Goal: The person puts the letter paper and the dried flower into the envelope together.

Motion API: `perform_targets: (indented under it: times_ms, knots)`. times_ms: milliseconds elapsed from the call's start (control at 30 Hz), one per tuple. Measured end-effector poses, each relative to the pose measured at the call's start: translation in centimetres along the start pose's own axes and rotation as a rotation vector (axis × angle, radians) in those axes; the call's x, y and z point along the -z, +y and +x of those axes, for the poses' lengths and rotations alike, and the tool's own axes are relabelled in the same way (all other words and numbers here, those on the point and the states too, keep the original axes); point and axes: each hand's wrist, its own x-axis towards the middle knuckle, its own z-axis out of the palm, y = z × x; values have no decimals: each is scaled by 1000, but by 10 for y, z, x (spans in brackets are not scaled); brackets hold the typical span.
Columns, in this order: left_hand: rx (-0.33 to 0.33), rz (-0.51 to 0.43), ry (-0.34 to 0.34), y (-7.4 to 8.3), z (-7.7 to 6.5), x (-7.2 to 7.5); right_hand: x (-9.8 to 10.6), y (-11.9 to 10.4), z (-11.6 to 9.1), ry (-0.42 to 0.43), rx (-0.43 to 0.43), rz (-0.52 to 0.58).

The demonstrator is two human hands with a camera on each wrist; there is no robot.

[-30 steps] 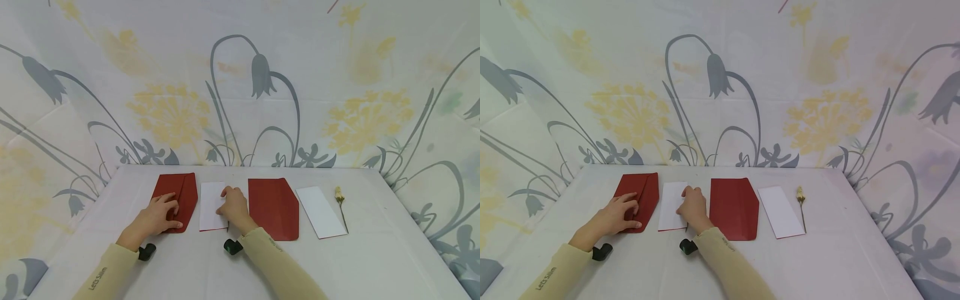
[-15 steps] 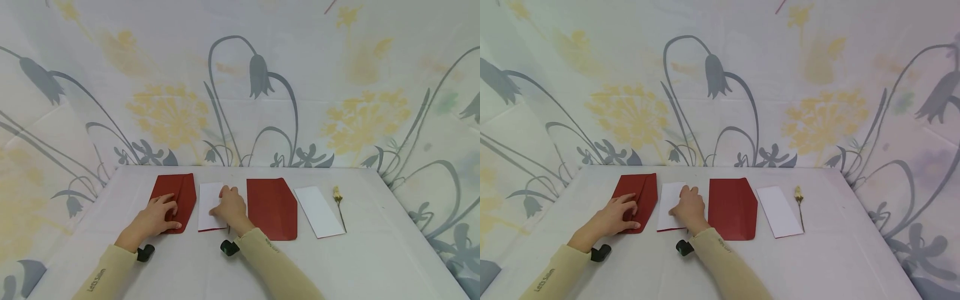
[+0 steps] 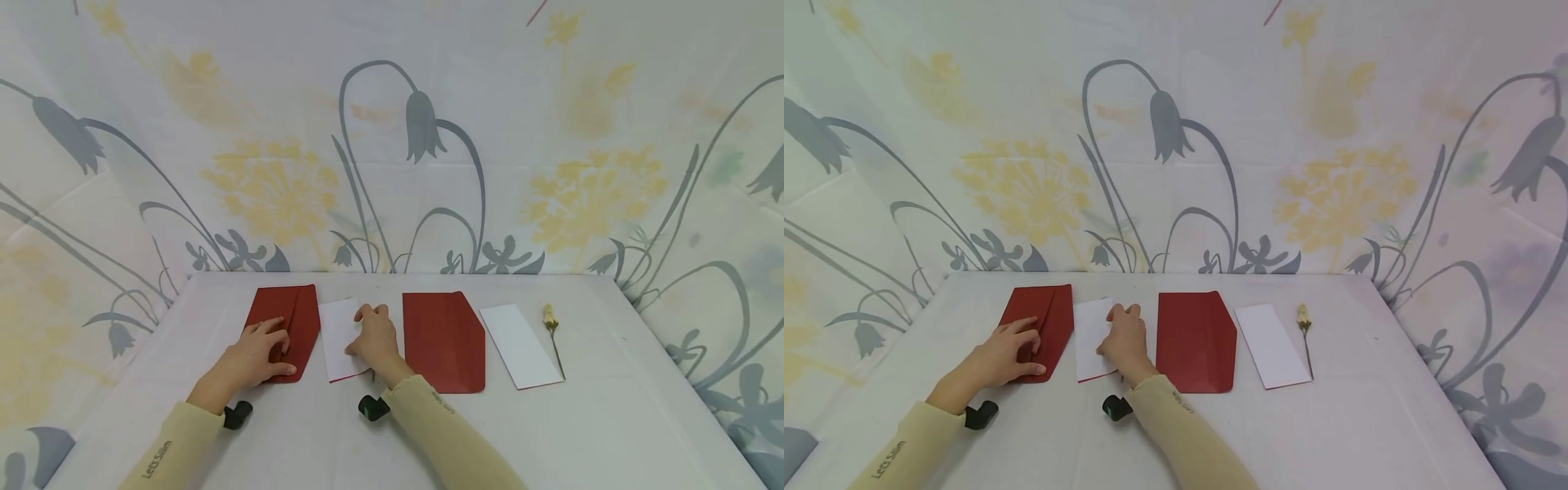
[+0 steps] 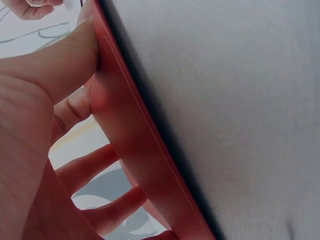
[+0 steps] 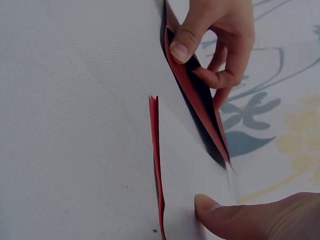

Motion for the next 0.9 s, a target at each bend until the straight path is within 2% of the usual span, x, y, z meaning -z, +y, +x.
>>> perform_targets:
  times_ms: [167, 433, 733, 900]
  knots:
    - [7, 6, -5, 0, 0, -1, -1, 0, -1, 7, 21, 16]
    - [3, 6, -3, -1, 0, -1, 1, 2, -2, 18, 111, -50]
    - [-5, 10, 3, 1, 0, 1, 3, 0, -4, 2, 70, 6]
    - [-8, 21, -2, 0, 1, 0, 7, -1, -4, 27, 71, 6]
